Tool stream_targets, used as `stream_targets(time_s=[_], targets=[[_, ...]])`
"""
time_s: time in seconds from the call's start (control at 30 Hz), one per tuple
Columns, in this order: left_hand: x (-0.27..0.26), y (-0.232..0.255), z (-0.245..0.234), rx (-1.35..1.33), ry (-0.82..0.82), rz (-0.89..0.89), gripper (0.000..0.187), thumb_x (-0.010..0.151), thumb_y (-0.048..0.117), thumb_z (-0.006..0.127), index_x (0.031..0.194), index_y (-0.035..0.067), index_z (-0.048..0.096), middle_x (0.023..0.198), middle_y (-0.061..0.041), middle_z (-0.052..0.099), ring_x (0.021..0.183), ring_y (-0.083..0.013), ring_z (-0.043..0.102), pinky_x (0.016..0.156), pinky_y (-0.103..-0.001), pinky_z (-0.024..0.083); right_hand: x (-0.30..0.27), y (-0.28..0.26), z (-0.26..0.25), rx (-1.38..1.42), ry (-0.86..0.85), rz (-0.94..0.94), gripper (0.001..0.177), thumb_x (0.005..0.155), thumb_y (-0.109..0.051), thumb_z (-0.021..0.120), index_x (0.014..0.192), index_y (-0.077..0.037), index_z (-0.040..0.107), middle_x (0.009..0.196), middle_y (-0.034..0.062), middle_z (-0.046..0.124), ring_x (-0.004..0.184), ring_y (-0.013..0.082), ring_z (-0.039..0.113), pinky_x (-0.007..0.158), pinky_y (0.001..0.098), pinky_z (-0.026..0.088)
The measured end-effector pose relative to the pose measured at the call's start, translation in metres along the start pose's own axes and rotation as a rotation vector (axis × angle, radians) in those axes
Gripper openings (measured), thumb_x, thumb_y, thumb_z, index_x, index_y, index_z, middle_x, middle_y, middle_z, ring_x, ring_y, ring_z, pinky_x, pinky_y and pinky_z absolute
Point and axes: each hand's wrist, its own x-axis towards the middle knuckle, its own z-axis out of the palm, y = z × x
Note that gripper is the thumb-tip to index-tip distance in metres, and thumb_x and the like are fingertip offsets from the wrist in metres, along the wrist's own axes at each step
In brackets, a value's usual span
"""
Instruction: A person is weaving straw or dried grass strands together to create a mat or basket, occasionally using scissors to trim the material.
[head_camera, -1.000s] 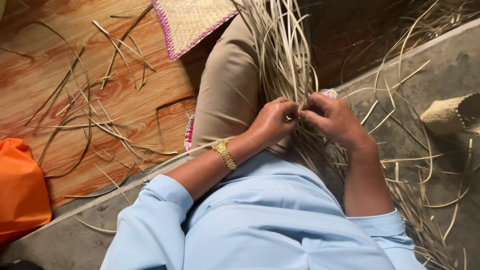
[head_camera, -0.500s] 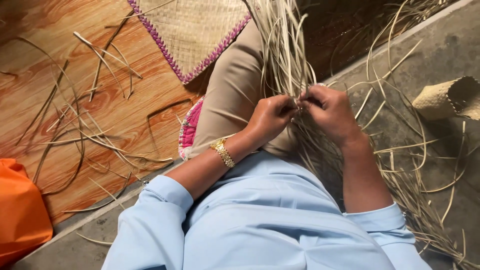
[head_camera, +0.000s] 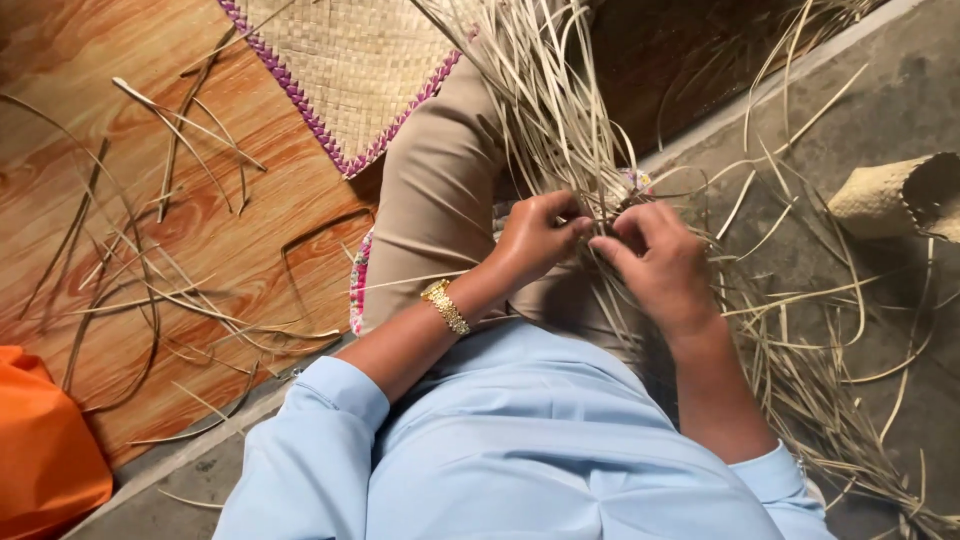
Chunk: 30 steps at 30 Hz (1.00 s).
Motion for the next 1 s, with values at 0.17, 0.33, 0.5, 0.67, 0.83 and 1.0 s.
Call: stream_targets(time_s=[0.17, 0.33, 0.5, 0.67, 0.83, 1.0], targets=[[0.004, 0.007, -0.002, -0.288, -0.081, -0.097, 0.009, 0.085, 0.018, 0.074, 0.088, 0.01, 0.07, 0.067, -0.006, 0.073, 0.062, -0.0193, 0.076, 0.066, -0.028, 0.058, -0.014, 0.024, 0.026, -0.033, -0.041, 0.044, 0.021, 0.082, -0.007, 0.08, 0.095, -0.014, 0.065, 0.085, 0.0049, 0.059, 0.086, 0.0292, 0.067, 0.072, 0.0386, 0.056], [-0.004, 0.011, -0.003, -0.181, 0.12, 0.219, 0.009, 0.085, 0.017, 0.078, 0.088, 0.013, 0.07, 0.065, -0.003, 0.07, 0.069, -0.0221, 0.074, 0.065, -0.029, 0.057, -0.006, 0.014, 0.035, 0.012, 0.032, 0.037, 0.016, 0.088, 0.0, 0.071, 0.097, -0.012, 0.064, 0.086, 0.007, 0.057, 0.086, 0.0318, 0.066, 0.07, 0.039, 0.055], [-0.002, 0.001, -0.008, 0.064, 0.271, 0.51, 0.009, 0.09, 0.014, 0.075, 0.094, 0.018, 0.068, 0.08, -0.001, 0.068, 0.076, -0.0261, 0.071, 0.066, -0.034, 0.058, 0.003, -0.003, 0.014, -0.059, -0.114, -0.093, 0.023, 0.084, 0.003, 0.068, 0.105, -0.002, 0.062, 0.09, 0.016, 0.058, 0.09, 0.0415, 0.064, 0.073, 0.0483, 0.056], [0.002, -0.014, 0.006, -0.034, 0.176, 0.503, 0.009, 0.088, 0.014, 0.075, 0.089, 0.018, 0.066, 0.079, 0.0, 0.064, 0.079, -0.0248, 0.069, 0.067, -0.034, 0.056, 0.026, -0.024, -0.037, 0.008, -0.024, -0.101, 0.017, 0.094, -0.012, 0.081, 0.11, -0.012, 0.074, 0.099, 0.0054, 0.071, 0.093, 0.0263, 0.07, 0.08, 0.036, 0.055], [0.0, -0.024, 0.009, -0.039, 0.155, 0.502, 0.011, 0.084, 0.013, 0.077, 0.09, 0.019, 0.069, 0.083, -0.001, 0.065, 0.082, -0.0254, 0.069, 0.07, -0.035, 0.056, 0.044, -0.005, -0.017, 0.158, -0.166, -0.154, 0.025, 0.081, -0.009, 0.084, 0.103, -0.004, 0.071, 0.095, 0.0132, 0.068, 0.089, 0.0325, 0.069, 0.077, 0.0427, 0.055], [-0.001, -0.029, 0.008, -0.135, 0.17, 0.466, 0.009, 0.084, 0.013, 0.078, 0.089, 0.015, 0.071, 0.083, -0.002, 0.065, 0.077, -0.0258, 0.069, 0.068, -0.035, 0.056, 0.047, 0.01, -0.007, 0.216, -0.189, -0.087, 0.015, 0.085, -0.008, 0.084, 0.091, -0.005, 0.07, 0.085, 0.0133, 0.068, 0.083, 0.0327, 0.07, 0.074, 0.0413, 0.053]])
